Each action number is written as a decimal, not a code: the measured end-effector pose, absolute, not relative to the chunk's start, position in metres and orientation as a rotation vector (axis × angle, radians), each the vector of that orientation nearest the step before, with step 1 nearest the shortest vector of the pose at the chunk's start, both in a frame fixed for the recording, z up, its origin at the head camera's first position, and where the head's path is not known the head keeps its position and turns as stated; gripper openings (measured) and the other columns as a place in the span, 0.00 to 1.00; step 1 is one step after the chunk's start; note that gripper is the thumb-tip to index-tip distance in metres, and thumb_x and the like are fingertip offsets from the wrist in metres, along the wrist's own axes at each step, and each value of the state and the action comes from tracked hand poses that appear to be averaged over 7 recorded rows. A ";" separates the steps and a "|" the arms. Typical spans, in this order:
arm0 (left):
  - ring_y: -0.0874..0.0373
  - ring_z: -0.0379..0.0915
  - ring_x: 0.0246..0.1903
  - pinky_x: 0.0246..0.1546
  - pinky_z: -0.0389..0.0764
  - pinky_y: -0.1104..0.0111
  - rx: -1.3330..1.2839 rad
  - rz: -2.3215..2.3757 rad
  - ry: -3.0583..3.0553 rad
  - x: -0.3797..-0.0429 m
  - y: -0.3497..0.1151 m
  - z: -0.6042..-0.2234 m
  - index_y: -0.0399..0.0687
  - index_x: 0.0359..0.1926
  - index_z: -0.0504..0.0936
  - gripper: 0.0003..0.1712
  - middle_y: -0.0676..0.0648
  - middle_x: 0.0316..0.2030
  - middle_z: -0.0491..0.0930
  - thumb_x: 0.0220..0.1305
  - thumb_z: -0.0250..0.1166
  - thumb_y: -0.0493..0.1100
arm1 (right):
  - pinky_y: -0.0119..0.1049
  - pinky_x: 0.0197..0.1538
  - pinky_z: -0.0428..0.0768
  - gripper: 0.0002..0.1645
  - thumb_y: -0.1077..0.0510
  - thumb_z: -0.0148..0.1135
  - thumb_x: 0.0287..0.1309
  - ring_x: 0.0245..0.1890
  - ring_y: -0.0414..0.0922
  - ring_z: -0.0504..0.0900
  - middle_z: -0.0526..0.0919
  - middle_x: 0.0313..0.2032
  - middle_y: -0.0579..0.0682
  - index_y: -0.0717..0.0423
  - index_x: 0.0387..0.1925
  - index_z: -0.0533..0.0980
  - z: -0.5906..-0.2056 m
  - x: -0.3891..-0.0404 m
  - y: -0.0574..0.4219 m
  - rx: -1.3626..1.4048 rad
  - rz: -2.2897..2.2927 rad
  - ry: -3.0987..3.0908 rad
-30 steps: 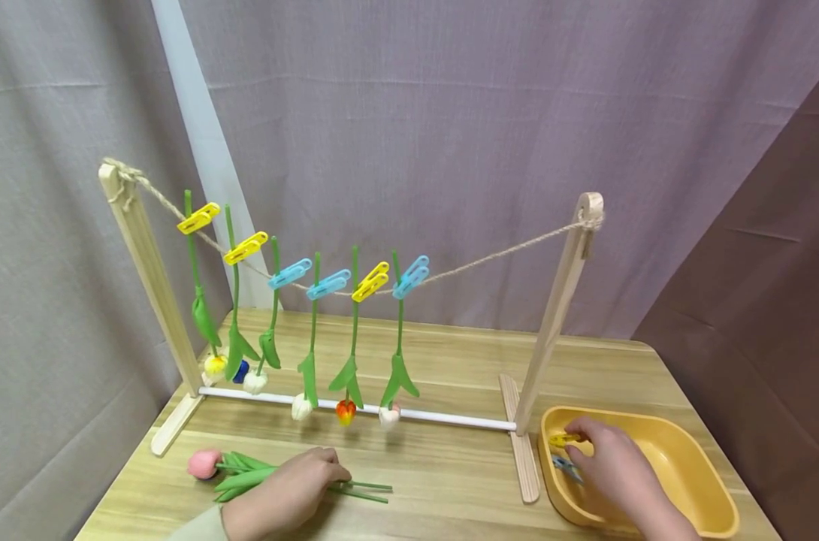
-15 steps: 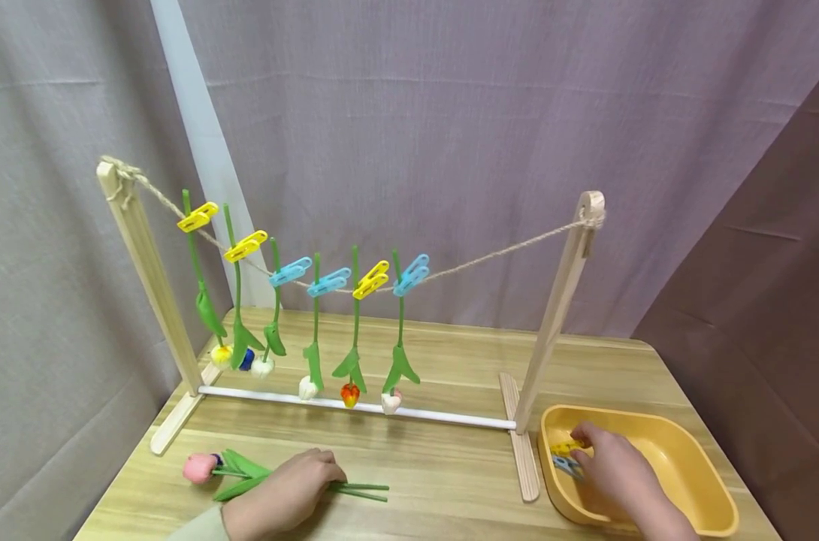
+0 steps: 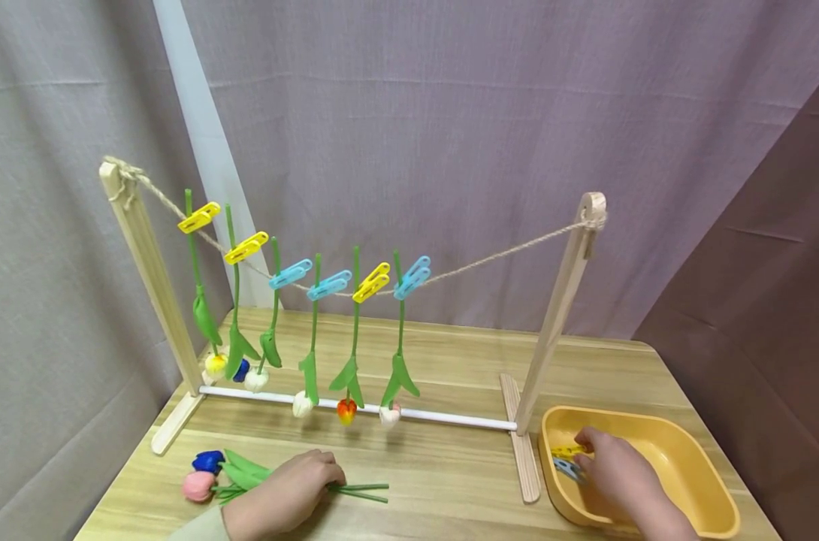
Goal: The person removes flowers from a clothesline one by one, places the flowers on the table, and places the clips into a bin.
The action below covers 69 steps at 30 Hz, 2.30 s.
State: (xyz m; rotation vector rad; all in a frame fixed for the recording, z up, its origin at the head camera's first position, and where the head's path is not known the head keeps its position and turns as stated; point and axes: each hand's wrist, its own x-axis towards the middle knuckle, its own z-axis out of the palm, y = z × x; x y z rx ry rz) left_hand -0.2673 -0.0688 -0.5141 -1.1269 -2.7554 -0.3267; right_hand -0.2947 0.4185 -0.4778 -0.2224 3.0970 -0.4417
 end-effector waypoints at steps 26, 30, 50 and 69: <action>0.52 0.76 0.51 0.51 0.78 0.58 -1.047 -0.641 -2.659 -0.271 -0.062 -0.475 0.50 0.59 0.77 0.29 0.46 0.54 0.79 0.60 0.68 0.55 | 0.60 0.41 0.77 0.27 0.42 0.62 0.62 0.42 0.60 0.81 0.84 0.42 0.58 0.61 0.48 0.79 -0.434 -0.280 0.379 -0.368 -0.600 3.295; 0.56 0.76 0.51 0.51 0.78 0.61 -1.057 -0.743 -2.617 -0.272 -0.057 -0.458 0.52 0.60 0.77 0.30 0.50 0.55 0.78 0.61 0.66 0.59 | 0.59 0.44 0.77 0.29 0.43 0.68 0.56 0.45 0.58 0.81 0.84 0.44 0.55 0.59 0.50 0.78 -0.412 -0.273 0.353 -0.565 -0.657 3.418; 0.59 0.70 0.56 0.57 0.73 0.67 -1.054 -1.037 -2.143 -0.288 -0.011 -0.385 0.43 0.66 0.68 0.38 0.46 0.58 0.74 0.58 0.71 0.48 | 0.46 0.46 0.72 0.31 0.39 0.59 0.62 0.41 0.55 0.78 0.83 0.40 0.55 0.64 0.49 0.79 -0.271 -0.267 0.248 -2.099 -0.737 3.508; 0.59 0.64 0.63 0.62 0.67 0.60 -0.929 -1.092 -2.237 -0.300 0.015 -0.359 0.45 0.73 0.55 0.46 0.47 0.68 0.64 0.62 0.67 0.54 | 0.58 0.53 0.69 0.34 0.44 0.65 0.56 0.50 0.61 0.74 0.81 0.45 0.61 0.65 0.55 0.75 -0.237 -0.298 0.209 -1.911 -0.261 3.652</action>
